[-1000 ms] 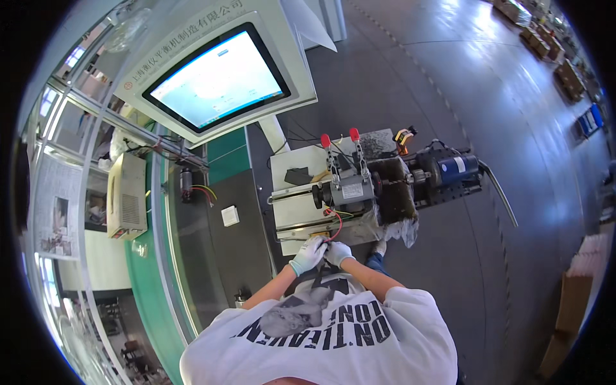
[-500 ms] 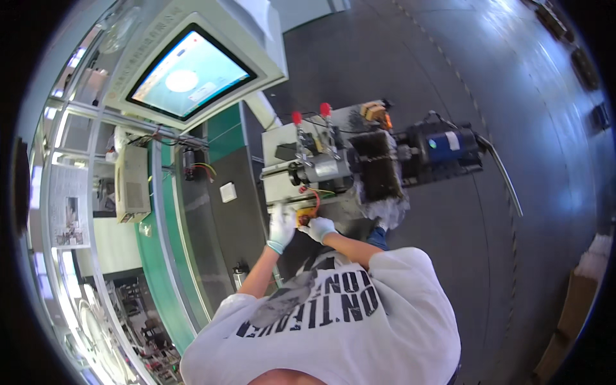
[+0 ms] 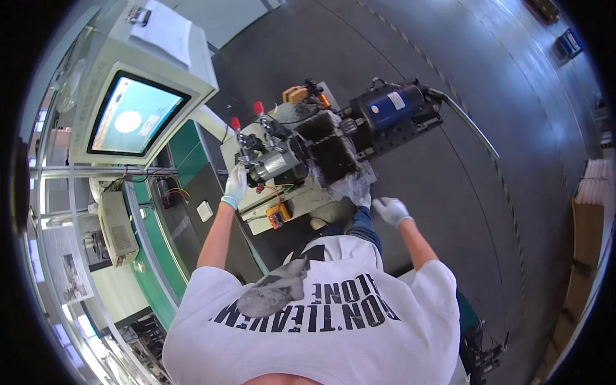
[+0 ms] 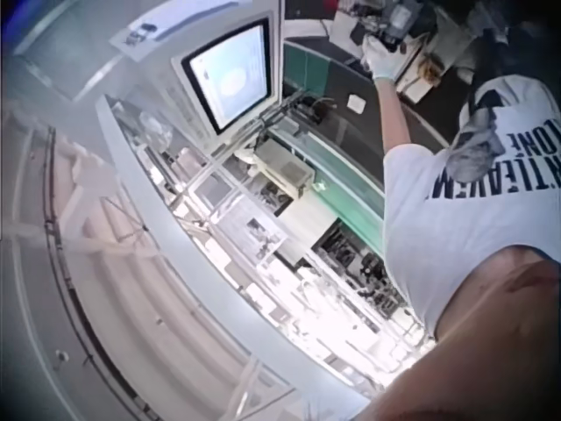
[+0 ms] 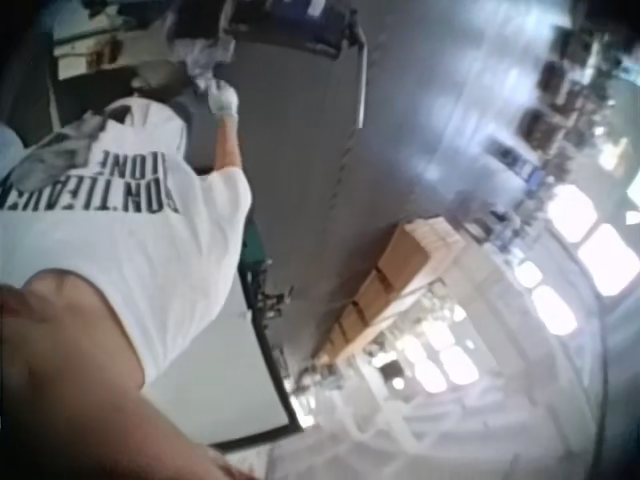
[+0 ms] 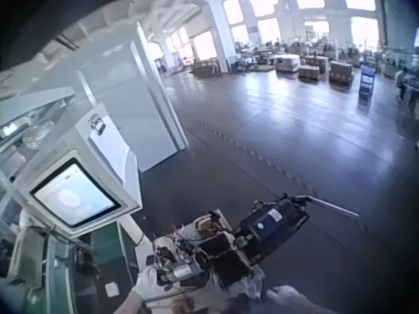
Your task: The person tests electric motors by taking each motor from a conveyor table, mounting and wiring it onto a testing machine, operating the machine controls and lever, and returning the motor to the table.
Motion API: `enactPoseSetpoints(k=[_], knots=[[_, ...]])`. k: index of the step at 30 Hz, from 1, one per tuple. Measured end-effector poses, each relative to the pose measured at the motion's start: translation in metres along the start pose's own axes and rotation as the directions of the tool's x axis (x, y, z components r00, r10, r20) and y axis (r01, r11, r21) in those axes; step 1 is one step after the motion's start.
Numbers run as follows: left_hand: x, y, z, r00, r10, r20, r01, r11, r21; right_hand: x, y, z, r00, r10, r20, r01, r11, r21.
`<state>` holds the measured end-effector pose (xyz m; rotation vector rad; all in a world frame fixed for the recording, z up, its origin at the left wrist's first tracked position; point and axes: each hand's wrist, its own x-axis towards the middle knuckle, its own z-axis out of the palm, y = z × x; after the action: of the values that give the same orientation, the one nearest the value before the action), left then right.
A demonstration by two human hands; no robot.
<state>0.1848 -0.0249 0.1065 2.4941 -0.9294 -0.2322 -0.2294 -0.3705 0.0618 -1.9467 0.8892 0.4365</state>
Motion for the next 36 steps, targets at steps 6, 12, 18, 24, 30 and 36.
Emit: enactPoseSetpoints(k=[6,12,18,24,30,36], knots=[[0.005,0.008,0.000,0.994,-0.085,0.068,0.095,0.981,-0.168,0.033,0.126,-0.129,0.683,-0.024,-0.730,-0.020,0.998,-0.051],[0.002,0.060,-0.006,0.897,-0.400,-0.188,0.211,0.761,-0.613,0.049,0.202,-0.281,0.369,-0.108,-0.923,-0.587,0.743,-0.321],[-0.003,0.040,0.012,0.864,-0.490,-0.118,0.391,0.800,-0.454,0.102,0.251,-0.326,0.694,0.381,-0.611,-0.629,0.734,-0.257],[0.017,0.011,-0.005,0.887,-0.456,0.078,0.439,0.777,-0.451,0.105,0.251,-0.336,0.744,0.273,-0.609,-0.521,0.808,-0.274],[0.011,0.017,0.013,0.896,-0.438,0.071,0.427,0.808,-0.406,0.075,0.230,-0.315,0.689,0.342,-0.639,-0.577,0.792,-0.198],[0.009,0.012,0.012,0.923,-0.384,0.010,0.341,0.807,-0.483,0.040,0.186,-0.212,0.522,0.476,-0.708,-0.648,0.761,0.033]])
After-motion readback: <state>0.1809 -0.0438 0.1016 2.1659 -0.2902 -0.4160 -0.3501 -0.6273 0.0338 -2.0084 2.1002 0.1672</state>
